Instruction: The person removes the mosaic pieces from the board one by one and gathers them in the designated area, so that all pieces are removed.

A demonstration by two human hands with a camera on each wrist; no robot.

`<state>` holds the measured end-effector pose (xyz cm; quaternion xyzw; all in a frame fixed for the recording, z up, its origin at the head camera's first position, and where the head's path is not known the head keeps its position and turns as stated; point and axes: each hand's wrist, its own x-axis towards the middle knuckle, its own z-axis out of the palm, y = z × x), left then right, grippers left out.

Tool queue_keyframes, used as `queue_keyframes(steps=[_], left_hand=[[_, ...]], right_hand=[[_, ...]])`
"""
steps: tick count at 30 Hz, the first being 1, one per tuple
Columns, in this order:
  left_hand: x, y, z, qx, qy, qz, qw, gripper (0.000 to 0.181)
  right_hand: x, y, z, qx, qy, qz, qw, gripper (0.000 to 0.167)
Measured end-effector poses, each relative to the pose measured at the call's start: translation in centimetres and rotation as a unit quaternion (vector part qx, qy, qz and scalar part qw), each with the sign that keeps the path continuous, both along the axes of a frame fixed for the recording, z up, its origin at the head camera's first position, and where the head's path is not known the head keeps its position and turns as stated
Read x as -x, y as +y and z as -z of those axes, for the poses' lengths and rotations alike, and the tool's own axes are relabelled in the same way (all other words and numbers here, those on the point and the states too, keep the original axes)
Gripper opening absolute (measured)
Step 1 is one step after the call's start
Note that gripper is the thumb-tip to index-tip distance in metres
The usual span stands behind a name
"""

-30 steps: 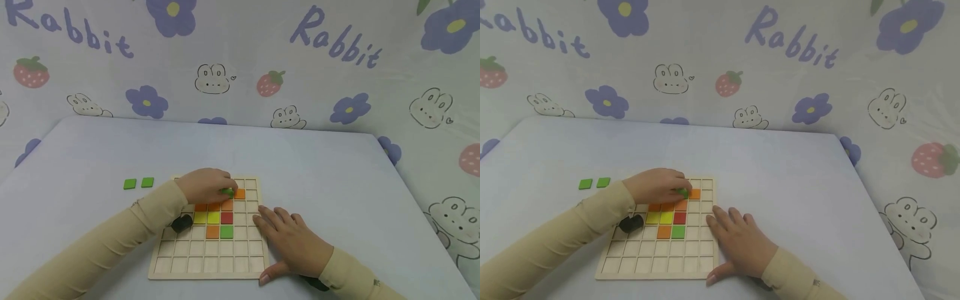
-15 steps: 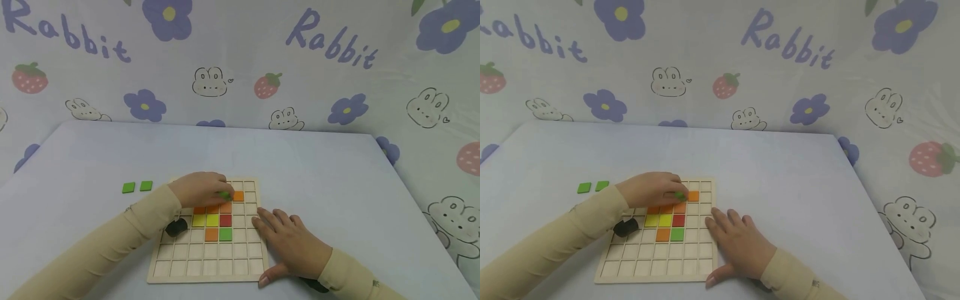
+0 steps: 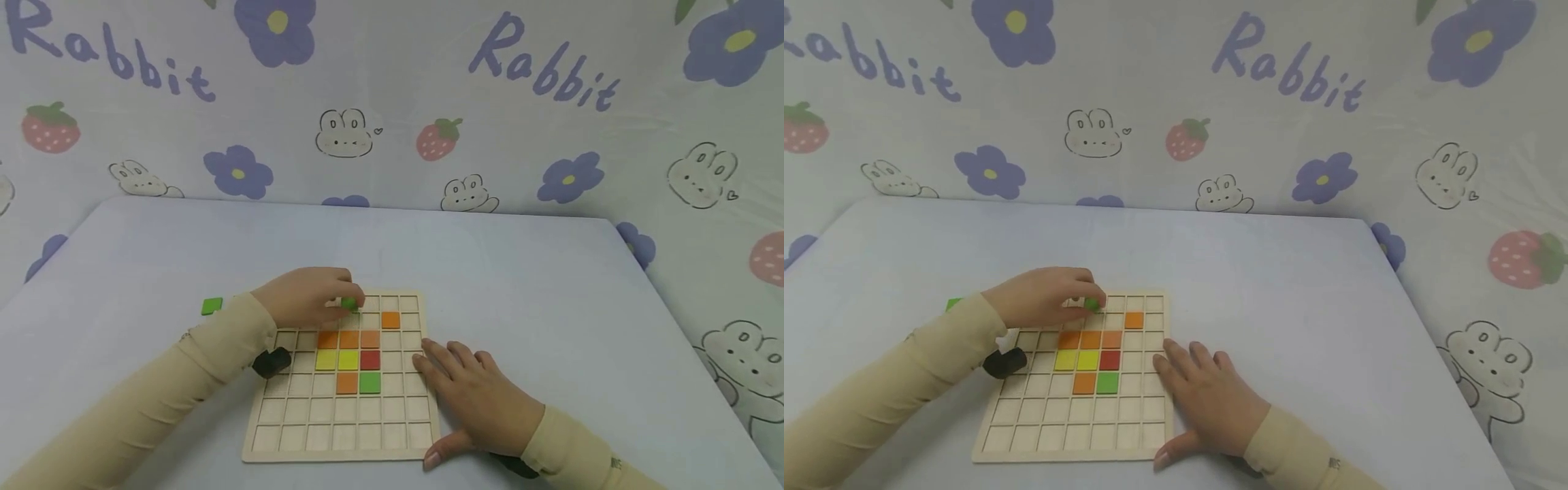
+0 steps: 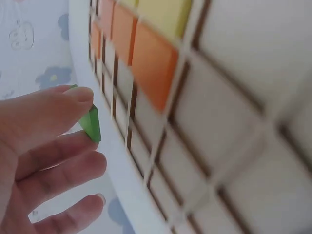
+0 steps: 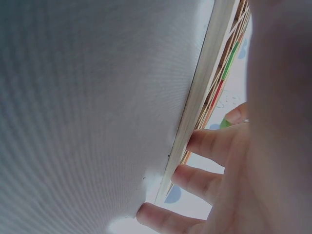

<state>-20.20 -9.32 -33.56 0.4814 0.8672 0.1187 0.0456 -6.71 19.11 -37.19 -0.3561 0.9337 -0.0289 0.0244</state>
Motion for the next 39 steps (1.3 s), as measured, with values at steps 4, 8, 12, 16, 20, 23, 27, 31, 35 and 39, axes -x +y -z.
queue_keyframes(steps=[4,8,12,16,20,23,27,31,35,39], left_hand=[[0.4,-1.6,-0.6,0.003,-0.003,-0.022,0.9998,0.020],[0.6,-3.1,-0.8,0.008,-0.022,-0.057,0.9981,0.026],[0.6,-4.6,-0.7,0.019,-0.041,-0.094,0.9946,0.033],[0.6,-6.5,-0.3,0.023,-0.038,-0.119,0.9919,0.032],[0.6,-8.4,0.1,0.012,-0.026,-0.129,0.9912,0.023],[0.7,-9.5,0.4,0.016,-0.022,-0.135,0.9905,0.020],[0.9,-10.4,1.0,0.026,-0.031,-0.141,0.9891,0.019],[1.1,-10.8,1.4,0.031,-0.038,-0.140,0.9890,0.020],[1.1,-10.9,1.4,0.036,-0.038,-0.137,0.9892,0.022],[0.9,-10.9,1.2,0.040,-0.041,-0.140,0.9885,0.029]], right_hand=[[-0.1,0.0,-0.1,-0.001,-0.002,0.005,1.0000,0.119],[-0.1,-0.1,-0.1,0.003,-0.003,0.007,1.0000,0.119],[-0.1,-0.1,-0.1,0.003,0.005,0.002,1.0000,0.118],[-0.1,-0.1,0.0,0.004,0.001,-0.001,1.0000,0.118],[0.0,-0.1,0.0,0.006,-0.002,-0.002,1.0000,0.118],[-0.1,0.0,0.0,0.007,0.006,-0.004,1.0000,0.119],[-0.1,0.1,0.1,0.011,0.017,-0.010,0.9997,0.118],[-0.1,0.2,0.2,0.014,0.017,-0.011,0.9997,0.118],[-0.1,0.2,0.2,0.014,0.020,-0.010,0.9996,0.118],[-0.1,0.2,0.1,0.014,0.023,-0.012,0.9996,0.117]])
